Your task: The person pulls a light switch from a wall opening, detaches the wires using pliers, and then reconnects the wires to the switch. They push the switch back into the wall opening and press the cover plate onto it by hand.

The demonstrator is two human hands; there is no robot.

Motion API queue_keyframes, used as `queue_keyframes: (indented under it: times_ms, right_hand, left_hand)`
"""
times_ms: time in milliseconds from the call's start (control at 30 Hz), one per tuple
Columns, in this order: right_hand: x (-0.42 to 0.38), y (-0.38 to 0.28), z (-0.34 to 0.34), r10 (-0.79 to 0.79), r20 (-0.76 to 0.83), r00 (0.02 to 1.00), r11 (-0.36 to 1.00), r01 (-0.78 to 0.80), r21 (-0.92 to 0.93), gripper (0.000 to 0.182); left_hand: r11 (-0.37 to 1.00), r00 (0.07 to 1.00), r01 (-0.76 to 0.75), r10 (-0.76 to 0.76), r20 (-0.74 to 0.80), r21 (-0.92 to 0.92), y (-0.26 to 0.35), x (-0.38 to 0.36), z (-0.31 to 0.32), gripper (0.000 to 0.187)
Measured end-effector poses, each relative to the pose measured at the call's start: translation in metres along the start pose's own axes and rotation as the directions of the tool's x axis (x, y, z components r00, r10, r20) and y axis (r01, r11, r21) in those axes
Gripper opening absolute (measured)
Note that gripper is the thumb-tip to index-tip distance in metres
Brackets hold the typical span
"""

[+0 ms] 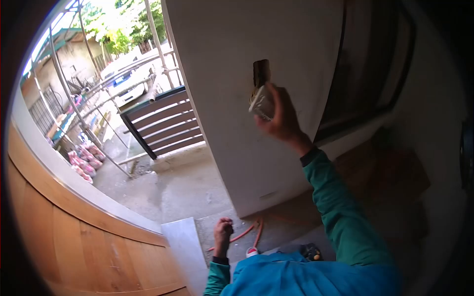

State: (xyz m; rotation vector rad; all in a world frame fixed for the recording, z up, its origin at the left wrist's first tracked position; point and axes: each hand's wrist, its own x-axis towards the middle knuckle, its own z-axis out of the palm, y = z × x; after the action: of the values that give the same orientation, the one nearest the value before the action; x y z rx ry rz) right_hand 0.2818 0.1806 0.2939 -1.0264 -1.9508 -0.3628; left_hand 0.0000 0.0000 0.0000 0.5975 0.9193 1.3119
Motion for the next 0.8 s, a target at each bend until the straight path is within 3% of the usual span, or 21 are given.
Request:
queue_keyframes:
  times_ms: [33,67,100,167,300,367,433,500,633,767,800]
  right_hand:
    - [0.001,0.013,-0.016,0.018,-0.084,0.996,0.965,0.005,0.263,0.078]
    - [0.002,0.025,-0.031,0.066,-0.161,0.985,0.860,0.026,0.509,0.076]
    - [0.016,0.018,-0.019,0.093,-0.151,0.984,0.857,-0.002,0.516,0.076]
    - [0.030,0.039,-0.039,0.299,0.013,0.954,0.595,-0.197,0.779,0.072]
    - [0.055,0.064,-0.054,0.280,0.078,0.957,0.536,-0.223,0.814,0.071]
    - [0.060,0.057,-0.056,0.253,0.087,0.964,0.543,-0.216,0.812,0.069]
    - [0.060,0.052,-0.053,0.234,0.093,0.968,0.532,-0.207,0.821,0.066]
    - [0.064,0.050,-0.053,0.266,0.126,0.956,0.544,-0.257,0.799,0.064]
    - [0.066,0.063,-0.032,0.263,0.062,0.963,0.495,-0.190,0.848,0.065]
    - [0.050,0.071,-0.008,0.243,-0.097,0.965,0.518,-0.045,0.854,0.065]
    - [0.047,0.067,-0.006,0.232,-0.124,0.965,0.550,-0.025,0.835,0.064]
  left_hand:
    - [1.000,1.000,0.007,-0.007,0.007,-0.031,-0.011,-0.001,0.017,0.006]
    - [0.985,0.992,-0.129,0.128,0.014,0.111,-0.010,0.001,0.028,0.008]
    - [0.984,0.995,-0.090,0.096,-0.036,0.154,0.025,0.004,0.005,0.010]
    - [0.989,0.994,-0.096,0.089,0.070,0.110,0.059,0.013,0.013,0.011]
    - [0.809,0.895,-0.445,0.391,0.213,0.385,0.115,0.053,0.081,0.014]
    - [0.596,0.762,-0.644,0.551,0.339,0.480,0.141,0.075,0.110,0.016]
    - [0.360,0.651,-0.744,0.582,0.487,0.563,0.180,0.083,0.151,0.019]
    - [0.132,0.535,-0.785,0.638,0.554,0.605,0.208,0.087,0.197,0.026]
    - [-0.170,0.435,-0.741,0.614,0.658,0.649,0.239,0.125,0.260,0.041]
    - [-0.283,0.375,-0.740,0.580,0.724,0.610,0.236,0.153,0.295,0.043]
    - [-0.349,0.283,-0.753,0.594,0.753,0.558,0.233,0.159,0.303,0.041]
